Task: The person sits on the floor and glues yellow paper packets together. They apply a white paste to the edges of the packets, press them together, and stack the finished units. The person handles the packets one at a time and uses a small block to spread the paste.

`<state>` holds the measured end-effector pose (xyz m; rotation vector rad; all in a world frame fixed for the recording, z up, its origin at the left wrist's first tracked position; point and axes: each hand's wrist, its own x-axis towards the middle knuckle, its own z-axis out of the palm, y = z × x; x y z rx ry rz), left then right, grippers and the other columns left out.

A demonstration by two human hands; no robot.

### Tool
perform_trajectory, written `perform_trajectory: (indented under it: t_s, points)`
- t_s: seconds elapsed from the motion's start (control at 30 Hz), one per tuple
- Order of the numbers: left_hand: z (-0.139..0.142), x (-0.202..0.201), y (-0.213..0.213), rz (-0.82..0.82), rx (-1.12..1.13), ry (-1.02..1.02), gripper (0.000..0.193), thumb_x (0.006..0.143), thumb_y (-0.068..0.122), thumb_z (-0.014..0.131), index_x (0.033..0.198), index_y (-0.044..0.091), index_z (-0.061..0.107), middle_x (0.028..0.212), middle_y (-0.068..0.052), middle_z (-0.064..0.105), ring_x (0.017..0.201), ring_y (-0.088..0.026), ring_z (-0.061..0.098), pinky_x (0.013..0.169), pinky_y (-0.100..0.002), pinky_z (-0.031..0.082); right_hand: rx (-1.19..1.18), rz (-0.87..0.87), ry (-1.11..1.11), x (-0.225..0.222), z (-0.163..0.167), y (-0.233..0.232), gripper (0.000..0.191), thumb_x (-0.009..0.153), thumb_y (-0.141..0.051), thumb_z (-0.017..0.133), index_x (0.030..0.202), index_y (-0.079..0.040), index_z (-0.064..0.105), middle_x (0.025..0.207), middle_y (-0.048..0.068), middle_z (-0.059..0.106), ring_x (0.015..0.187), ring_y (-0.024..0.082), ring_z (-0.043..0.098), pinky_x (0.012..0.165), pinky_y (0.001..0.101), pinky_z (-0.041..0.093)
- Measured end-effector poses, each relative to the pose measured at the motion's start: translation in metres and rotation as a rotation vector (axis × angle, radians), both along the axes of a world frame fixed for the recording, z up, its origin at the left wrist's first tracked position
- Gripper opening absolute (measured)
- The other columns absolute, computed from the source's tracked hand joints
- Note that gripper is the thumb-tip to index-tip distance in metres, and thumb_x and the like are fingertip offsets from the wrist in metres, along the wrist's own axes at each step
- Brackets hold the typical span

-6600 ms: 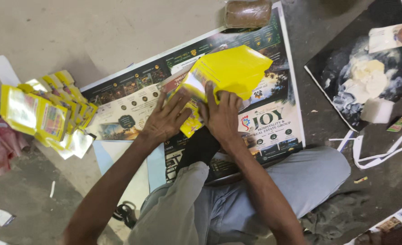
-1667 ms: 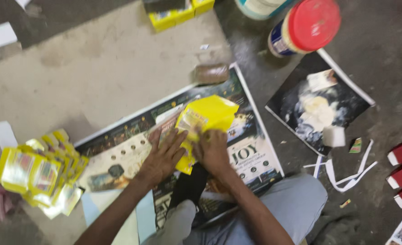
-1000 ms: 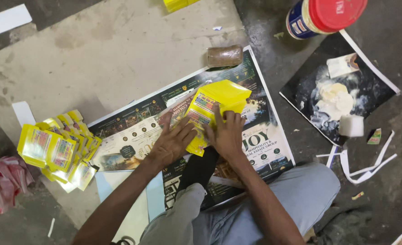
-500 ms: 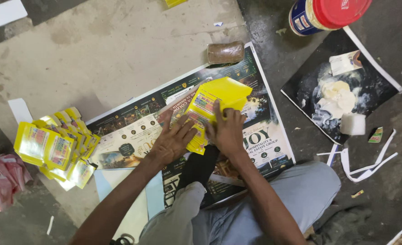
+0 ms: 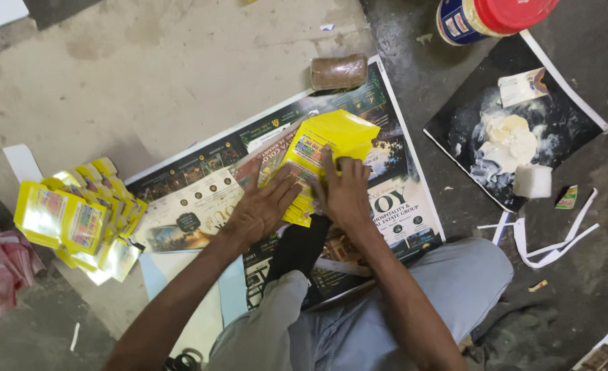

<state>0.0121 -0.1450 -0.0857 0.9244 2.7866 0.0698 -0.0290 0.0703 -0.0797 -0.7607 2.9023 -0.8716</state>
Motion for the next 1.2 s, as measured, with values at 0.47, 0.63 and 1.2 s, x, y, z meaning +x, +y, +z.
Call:
perform_trajectory:
  t_s: [0.47, 0.63, 1.2]
  points:
    - [0.007, -0.003, -0.004, 0.049, 0.145, -0.163, 0.059, 0.088, 0.038, 0.060, 0.138, 0.006, 0.054, 0.150, -0.014, 0.045, 0.155, -0.032, 0.023, 0.120, -0.074, 0.010, -0.119, -0.012, -0.091, -0.004, 0.002, 0.000, 0.056, 0.095, -0.028, 0.073, 0.143, -0.004, 0.057, 0.103, 0.015, 0.052, 0.099, 0.033, 0.049, 0.088, 0.0474, 0.038]
    - [0.014, -0.003, 0.000, 0.019, -0.020, 0.102, 0.050, 0.089, 0.031, 0.061, 0.135, 0.012, 0.057, 0.155, -0.009, 0.048, 0.153, -0.032, 0.024, 0.120, -0.072, 0.012, -0.095, 0.080, -0.062, -0.005, 0.005, 0.001, 0.052, 0.096, -0.029, 0.071, 0.142, -0.008, 0.057, 0.109, 0.014, 0.054, 0.101, 0.031, 0.051, 0.087, 0.0465, 0.038]
    - [0.001, 0.000, 0.002, 0.077, 0.178, -0.075, 0.050, 0.093, 0.032, 0.062, 0.134, 0.005, 0.060, 0.139, -0.014, 0.050, 0.152, -0.033, 0.030, 0.127, -0.067, 0.015, -0.078, 0.056, -0.046, -0.007, 0.004, 0.004, 0.052, 0.092, -0.028, 0.074, 0.138, -0.006, 0.064, 0.103, 0.014, 0.053, 0.097, 0.032, 0.050, 0.086, 0.0472, 0.039]
